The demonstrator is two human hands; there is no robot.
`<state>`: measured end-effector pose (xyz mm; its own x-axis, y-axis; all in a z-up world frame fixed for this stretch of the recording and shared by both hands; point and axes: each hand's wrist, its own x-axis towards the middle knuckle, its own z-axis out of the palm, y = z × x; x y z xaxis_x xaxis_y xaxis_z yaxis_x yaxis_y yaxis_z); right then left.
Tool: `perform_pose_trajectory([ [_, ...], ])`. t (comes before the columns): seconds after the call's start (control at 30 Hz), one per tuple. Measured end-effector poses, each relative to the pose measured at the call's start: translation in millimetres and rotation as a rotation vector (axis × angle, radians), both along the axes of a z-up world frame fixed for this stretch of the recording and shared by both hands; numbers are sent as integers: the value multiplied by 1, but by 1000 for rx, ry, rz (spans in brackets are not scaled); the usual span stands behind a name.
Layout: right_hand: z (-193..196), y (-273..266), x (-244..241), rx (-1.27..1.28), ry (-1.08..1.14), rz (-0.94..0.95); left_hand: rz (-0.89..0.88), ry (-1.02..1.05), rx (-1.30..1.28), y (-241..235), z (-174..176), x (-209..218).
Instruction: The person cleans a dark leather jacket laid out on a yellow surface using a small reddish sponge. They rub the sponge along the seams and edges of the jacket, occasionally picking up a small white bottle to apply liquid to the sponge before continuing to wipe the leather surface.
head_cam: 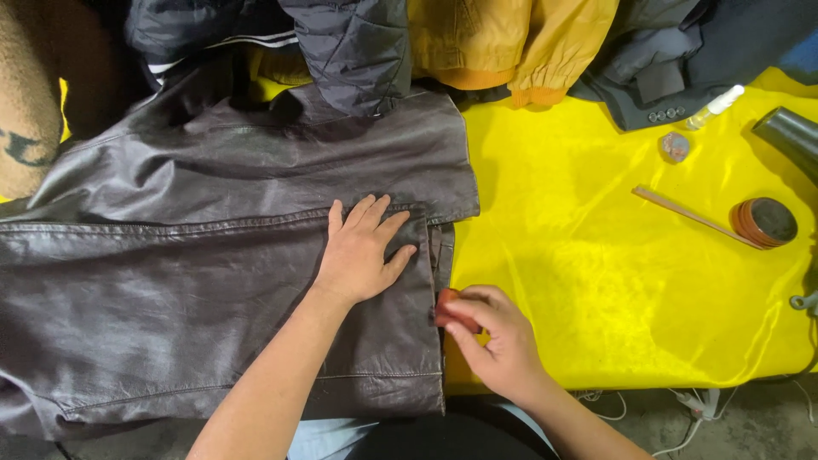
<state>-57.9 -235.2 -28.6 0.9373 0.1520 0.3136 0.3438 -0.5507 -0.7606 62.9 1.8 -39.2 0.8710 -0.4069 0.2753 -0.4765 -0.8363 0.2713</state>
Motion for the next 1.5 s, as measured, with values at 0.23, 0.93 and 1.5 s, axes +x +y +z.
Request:
perform_pose_trajectory([
  [0.23,-23,-27,-27,-43,-143,-115,-21,-62,-7,1,2,-2],
  [0.93,3,-10,40,-258,-216,-6,-55,-112,-81,2,12,-2],
  [1.5,-8,-26,34,84,-37,-8,-273,-95,-211,0,11,-8],
])
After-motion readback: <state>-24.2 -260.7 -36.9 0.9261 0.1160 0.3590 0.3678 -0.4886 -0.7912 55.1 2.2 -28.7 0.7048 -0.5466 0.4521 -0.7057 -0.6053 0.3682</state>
